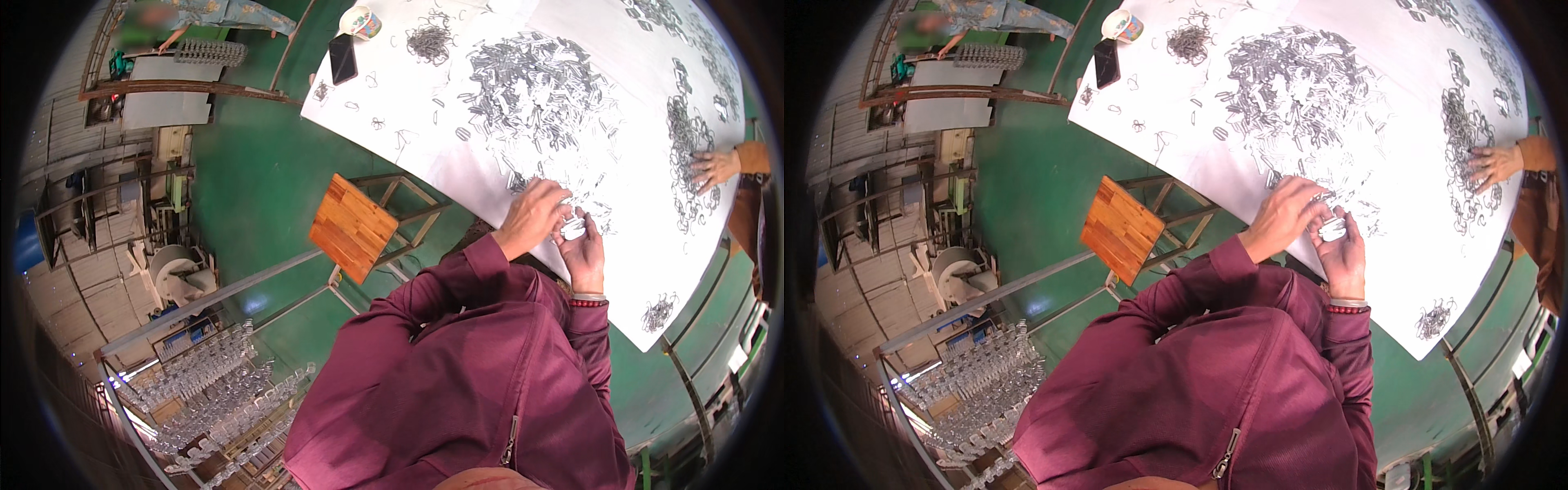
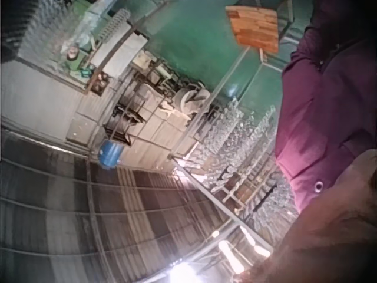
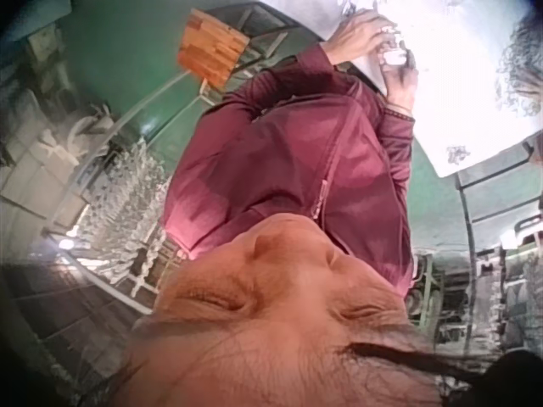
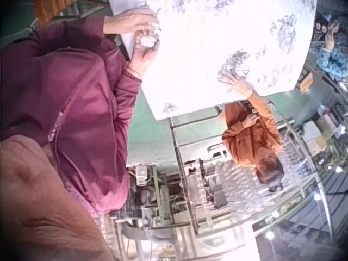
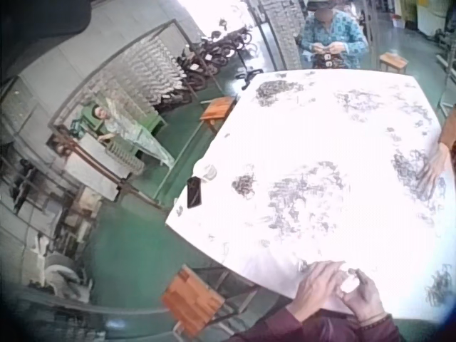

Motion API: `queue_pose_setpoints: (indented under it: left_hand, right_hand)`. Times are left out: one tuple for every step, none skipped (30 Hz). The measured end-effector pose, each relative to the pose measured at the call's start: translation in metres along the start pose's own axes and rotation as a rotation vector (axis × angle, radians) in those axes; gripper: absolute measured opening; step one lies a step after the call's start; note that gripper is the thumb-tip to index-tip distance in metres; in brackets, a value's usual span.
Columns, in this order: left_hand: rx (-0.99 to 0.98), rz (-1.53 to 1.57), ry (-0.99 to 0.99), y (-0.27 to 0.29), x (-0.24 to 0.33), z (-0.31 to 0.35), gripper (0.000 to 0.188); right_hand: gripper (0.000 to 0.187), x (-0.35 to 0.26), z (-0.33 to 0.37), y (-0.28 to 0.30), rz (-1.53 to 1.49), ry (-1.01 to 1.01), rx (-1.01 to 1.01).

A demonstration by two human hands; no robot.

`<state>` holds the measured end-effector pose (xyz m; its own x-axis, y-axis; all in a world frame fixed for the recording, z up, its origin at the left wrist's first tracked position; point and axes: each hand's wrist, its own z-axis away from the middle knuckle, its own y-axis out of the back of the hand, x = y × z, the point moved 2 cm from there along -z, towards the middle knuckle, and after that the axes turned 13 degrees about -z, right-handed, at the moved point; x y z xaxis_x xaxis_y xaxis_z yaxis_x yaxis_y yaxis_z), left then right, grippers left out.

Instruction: The person stands at a table and repeatedly picks up small silver metallic pieces, links them together by hand, and places the assembled pieces onto a large white sheet. The person occasionally moves to a nearby hanging rack to retrieve more pieces and returns to continue assembling them on the table.

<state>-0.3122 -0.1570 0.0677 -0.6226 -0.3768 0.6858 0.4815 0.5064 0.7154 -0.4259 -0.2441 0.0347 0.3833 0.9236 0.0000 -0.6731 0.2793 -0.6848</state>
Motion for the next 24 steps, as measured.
queue_pose_setpoints:
  left_hand:
    - [0.096,-0.040,0.020,-0.001,-0.019,-0.002,0.022]
    - [0.189,-0.076,0.036,-0.006,-0.047,-0.007,0.025]
    - [0.189,-0.134,0.086,0.001,-0.071,-0.011,0.029]
    - [0.252,-0.311,0.153,-0.004,-0.116,-0.008,0.033]
    - [0.171,-0.420,0.303,0.004,-0.135,-0.008,0.038]
    - [0.148,-0.445,0.467,0.007,-0.151,-0.005,0.048]
    - [0.127,-0.475,0.430,0.007,-0.159,0.001,0.052]
    - [0.101,-0.501,0.391,0.008,-0.158,0.005,0.056]
    - [0.064,-0.518,0.321,0.004,-0.153,0.009,0.057]
    - [0.028,-0.534,0.251,-0.002,-0.145,0.015,0.058]
    - [-0.009,-0.548,0.179,-0.006,-0.137,0.018,0.059]
    - [-0.007,-0.537,0.182,-0.007,-0.134,0.021,0.058]
    - [-0.007,-0.526,0.184,-0.008,-0.131,0.023,0.058]
    - [-0.009,-0.513,0.185,-0.009,-0.128,0.025,0.057]
    - [0.083,-0.511,0.210,-0.007,-0.128,0.023,0.043]
    - [0.109,-0.463,0.216,-0.004,-0.132,0.017,0.038]
    - [0.131,-0.409,0.216,-0.003,-0.134,0.009,0.032]
    - [0.155,-0.357,0.227,0.001,-0.137,0.002,0.027]
    - [0.092,-0.327,0.260,0.001,-0.140,-0.007,0.019]
    - [0.097,-0.321,0.194,-0.001,-0.139,-0.016,0.019]
    - [0.103,-0.318,0.130,-0.003,-0.139,-0.025,0.019]
    - [0.109,-0.315,0.066,-0.005,-0.140,-0.032,0.020]
    - [0.082,-0.332,0.025,-0.009,-0.144,-0.039,0.019]
    - [0.053,-0.349,-0.016,-0.012,-0.147,-0.046,0.019]
  right_hand:
    - [0.019,-0.009,-0.006,0.010,-0.001,-0.022,-0.025]
    - [0.019,-0.013,-0.009,0.015,-0.004,-0.039,-0.049]
    - [0.022,-0.014,-0.005,0.005,-0.085,-0.053,-0.038]
    - [0.025,-0.015,-0.004,0.003,-0.079,-0.080,-0.100]
    - [0.028,-0.023,-0.004,0.006,-0.080,-0.088,-0.161]
    - [0.031,-0.025,-0.002,-0.001,-0.078,-0.102,-0.225]
    - [0.036,-0.026,0.002,-0.006,-0.088,-0.053,-0.131]
    - [0.036,-0.029,0.003,-0.003,-0.084,-0.045,-0.144]
    - [0.036,-0.033,0.003,0.000,-0.081,-0.039,-0.157]
    - [0.036,-0.035,0.004,0.003,-0.078,-0.033,-0.170]
    - [0.036,-0.036,0.005,0.003,-0.076,-0.019,-0.154]
    - [0.037,-0.036,0.006,0.005,-0.079,-0.022,-0.142]
    - [0.037,-0.035,0.006,0.007,-0.083,-0.026,-0.130]
    - [0.037,-0.034,0.009,0.010,-0.088,-0.026,-0.115]
    - [0.038,-0.033,0.011,0.010,-0.091,-0.023,-0.100]
    - [0.038,-0.031,0.011,0.009,-0.102,-0.034,-0.108]
    - [0.038,-0.031,0.013,0.011,-0.116,-0.036,-0.115]
    - [0.038,-0.029,0.014,0.010,-0.124,-0.046,-0.121]
    - [0.039,-0.027,0.016,0.008,-0.124,-0.045,-0.115]
    - [0.039,-0.026,0.017,0.007,-0.117,-0.044,-0.112]
    - [0.039,-0.024,0.016,0.007,-0.112,-0.047,-0.110]
    - [0.039,-0.023,0.017,0.006,-0.106,-0.049,-0.108]
    - [0.039,-0.022,0.018,0.004,-0.098,-0.050,-0.108]
    - [0.039,-0.021,0.020,0.003,-0.100,-0.054,-0.118]
